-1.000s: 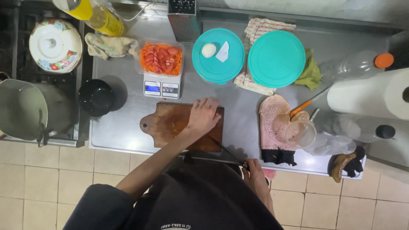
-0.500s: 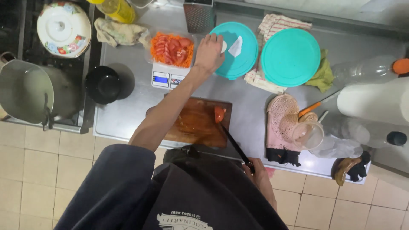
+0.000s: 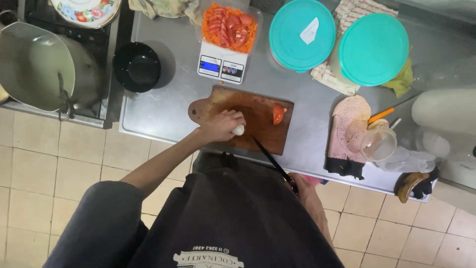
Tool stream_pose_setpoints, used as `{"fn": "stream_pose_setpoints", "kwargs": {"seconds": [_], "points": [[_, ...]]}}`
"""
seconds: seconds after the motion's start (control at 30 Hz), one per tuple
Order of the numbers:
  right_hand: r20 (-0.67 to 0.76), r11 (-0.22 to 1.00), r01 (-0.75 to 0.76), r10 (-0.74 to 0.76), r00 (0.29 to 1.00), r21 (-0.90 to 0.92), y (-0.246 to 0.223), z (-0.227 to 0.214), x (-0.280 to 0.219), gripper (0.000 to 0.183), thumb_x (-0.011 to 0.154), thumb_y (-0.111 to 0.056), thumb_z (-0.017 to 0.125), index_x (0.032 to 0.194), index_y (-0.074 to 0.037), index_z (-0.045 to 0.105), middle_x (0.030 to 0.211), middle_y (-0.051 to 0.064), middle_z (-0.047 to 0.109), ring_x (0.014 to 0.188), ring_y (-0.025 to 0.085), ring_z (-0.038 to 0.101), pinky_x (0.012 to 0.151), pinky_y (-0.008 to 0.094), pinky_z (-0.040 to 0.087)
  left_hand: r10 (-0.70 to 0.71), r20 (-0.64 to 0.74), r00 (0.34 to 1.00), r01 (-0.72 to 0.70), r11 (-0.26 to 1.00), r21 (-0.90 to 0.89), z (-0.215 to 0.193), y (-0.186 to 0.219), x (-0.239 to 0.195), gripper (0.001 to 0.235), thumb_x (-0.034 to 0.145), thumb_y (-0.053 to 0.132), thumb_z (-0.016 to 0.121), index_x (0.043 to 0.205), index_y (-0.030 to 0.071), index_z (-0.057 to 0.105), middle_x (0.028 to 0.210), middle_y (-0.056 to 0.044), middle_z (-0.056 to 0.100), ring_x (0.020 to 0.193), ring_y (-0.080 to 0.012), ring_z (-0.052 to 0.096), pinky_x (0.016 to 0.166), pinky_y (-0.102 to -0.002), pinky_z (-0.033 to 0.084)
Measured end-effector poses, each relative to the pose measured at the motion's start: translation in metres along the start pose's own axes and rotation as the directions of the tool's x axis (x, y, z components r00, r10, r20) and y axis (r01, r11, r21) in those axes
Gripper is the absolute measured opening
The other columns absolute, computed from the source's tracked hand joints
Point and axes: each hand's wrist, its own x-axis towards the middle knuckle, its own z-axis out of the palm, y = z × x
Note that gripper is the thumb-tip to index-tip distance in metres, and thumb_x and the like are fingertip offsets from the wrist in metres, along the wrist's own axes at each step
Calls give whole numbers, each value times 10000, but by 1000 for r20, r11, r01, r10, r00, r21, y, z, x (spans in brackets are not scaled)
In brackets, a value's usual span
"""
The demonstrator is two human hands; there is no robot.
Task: Preparing a salad container by portioning shredded carrots and adding sliced hard-boiled eggs.
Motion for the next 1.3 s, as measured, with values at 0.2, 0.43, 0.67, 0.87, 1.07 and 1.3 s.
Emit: {"fn": "stream_pose_setpoints", "kwargs": {"seconds": [0.2, 0.43, 0.67, 0.87, 1.07, 1.3], "points": [[12, 953, 90, -90, 996, -289, 6, 25, 6, 289, 963, -179, 636, 1233, -74, 623, 1008, 217, 744, 881, 395, 734, 722, 484, 552, 127, 36, 991, -129, 990, 57, -20, 7, 0, 355, 780, 99, 758, 1126, 128, 682, 1211, -49, 655, 1262, -264, 537, 1044, -449, 389], [-66, 897, 196, -241, 968, -395, 4, 44, 23, 296, 953, -153, 644, 1239, -90, 599, 1079, 165, 711, 835, 418, 711, 656, 493, 548, 166, 88, 982, -178, 972, 153, -27, -1, 15, 471, 723, 177, 834, 1174, 145, 701, 1259, -14, 656, 1415, -300, 393, 1164, -495, 245], [-71, 856, 229, -293, 953, -464, 38, 63, 45, 347, 966, -201, 623, 1304, -148, 566, 1037, 140, 700, 780, 420, 702, 625, 502, 555, 219, 26, 975, -220, 963, 153, -25, 0, 13, 416, 794, 189, 797, 1200, 145, 720, 1267, 1, 666, 1423, -266, 401, 1173, -499, 253], [-48, 839, 214, -273, 961, -500, 45, 68, 57, 370, 968, -236, 621, 1326, -192, 536, 1028, 124, 696, 749, 423, 702, 603, 517, 567, 246, 37, 969, -248, 953, 173, -28, -3, 17, 397, 789, 198, 803, 1175, 149, 728, 1258, 7, 675, 1437, -269, 388, 1161, -507, 252], [-40, 803, 234, -304, 952, -548, 74, 84, 67, 331, 962, -242, 633, 1273, -181, 540, 979, 125, 687, 733, 415, 701, 575, 527, 563, 255, 54, 965, -261, 946, 191, -32, 1, 12, 439, 760, 191, 815, 1187, 155, 720, 1276, -1, 665, 1431, -282, 388, 1150, -515, 271], [-85, 709, 229, -378, 922, -667, 138, 119, 92, 244, 971, -242, 614, 1169, -136, 519, 771, 149, 686, 647, 405, 699, 523, 532, 556, 379, 97, 920, -389, 862, 326, -28, 3, 19, 450, 744, 177, 812, 1182, 151, 715, 1224, -37, 658, 1387, -300, 421, 1133, -537, 309]]}}
